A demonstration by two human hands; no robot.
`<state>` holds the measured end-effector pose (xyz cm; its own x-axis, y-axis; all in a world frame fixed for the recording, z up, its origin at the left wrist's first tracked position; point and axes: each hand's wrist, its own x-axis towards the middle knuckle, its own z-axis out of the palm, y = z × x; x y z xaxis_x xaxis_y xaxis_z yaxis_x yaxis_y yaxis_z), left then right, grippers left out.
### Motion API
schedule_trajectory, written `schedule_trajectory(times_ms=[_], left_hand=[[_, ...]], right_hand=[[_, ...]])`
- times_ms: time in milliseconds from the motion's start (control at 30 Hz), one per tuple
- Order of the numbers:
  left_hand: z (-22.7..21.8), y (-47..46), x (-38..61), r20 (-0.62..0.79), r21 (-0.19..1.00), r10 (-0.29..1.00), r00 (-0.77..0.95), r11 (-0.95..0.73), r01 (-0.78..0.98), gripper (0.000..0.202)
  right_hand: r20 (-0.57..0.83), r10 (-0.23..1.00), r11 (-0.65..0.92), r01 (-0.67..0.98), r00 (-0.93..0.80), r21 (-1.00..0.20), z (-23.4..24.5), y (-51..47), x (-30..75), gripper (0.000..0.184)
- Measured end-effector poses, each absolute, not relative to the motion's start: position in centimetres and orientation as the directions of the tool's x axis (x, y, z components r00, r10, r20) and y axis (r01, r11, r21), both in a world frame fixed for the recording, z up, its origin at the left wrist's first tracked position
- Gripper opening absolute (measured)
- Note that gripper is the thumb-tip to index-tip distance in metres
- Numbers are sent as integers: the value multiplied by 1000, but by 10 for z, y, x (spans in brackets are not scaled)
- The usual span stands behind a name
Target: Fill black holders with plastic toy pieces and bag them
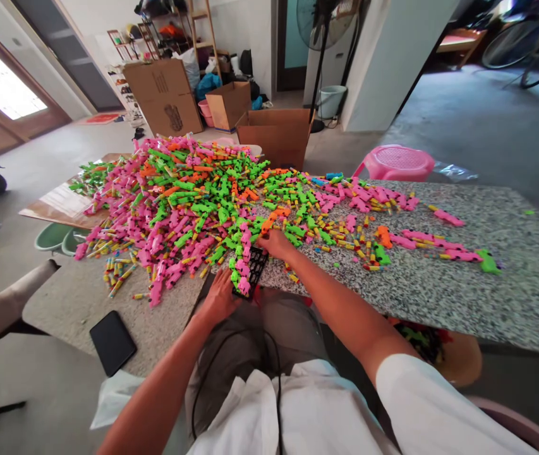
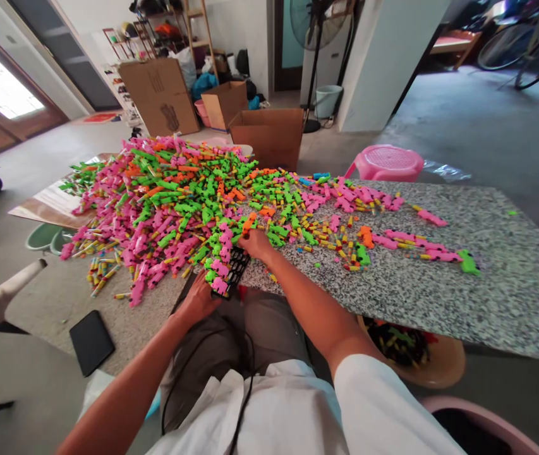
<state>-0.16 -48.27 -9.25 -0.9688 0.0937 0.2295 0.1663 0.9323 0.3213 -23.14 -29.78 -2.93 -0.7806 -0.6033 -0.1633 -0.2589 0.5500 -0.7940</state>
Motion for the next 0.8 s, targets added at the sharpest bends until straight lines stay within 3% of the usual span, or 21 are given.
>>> schedule_trajectory(times_ms=[67,167,467,700,800], left_hand=[[-92,-481,1,223,319,106,-969,931,175,66],[-92,-480,4,221,318,121,-968,929,189,72],[-87,-477,3,206,333,106,-973,927,172,74],[-98,-480,3,230,311,115,-966,932,185,76],[-99,-481,3,240,305,118,-964,933,190,77]], right_hand=[[-125,-635,526,-308,-763,-792,-39,-307,-225,21],[-46,-639,583,-443,-768,-681,-48,-313,-221,24],[-54,-670,684,-587,-741,-433,-43,-311,-208,34],[-76,-661,709,-589,-747,-388,-40,-318,-200,36],[-152,-723,668,-627,-673,-400,-29,-315,-214,32]])
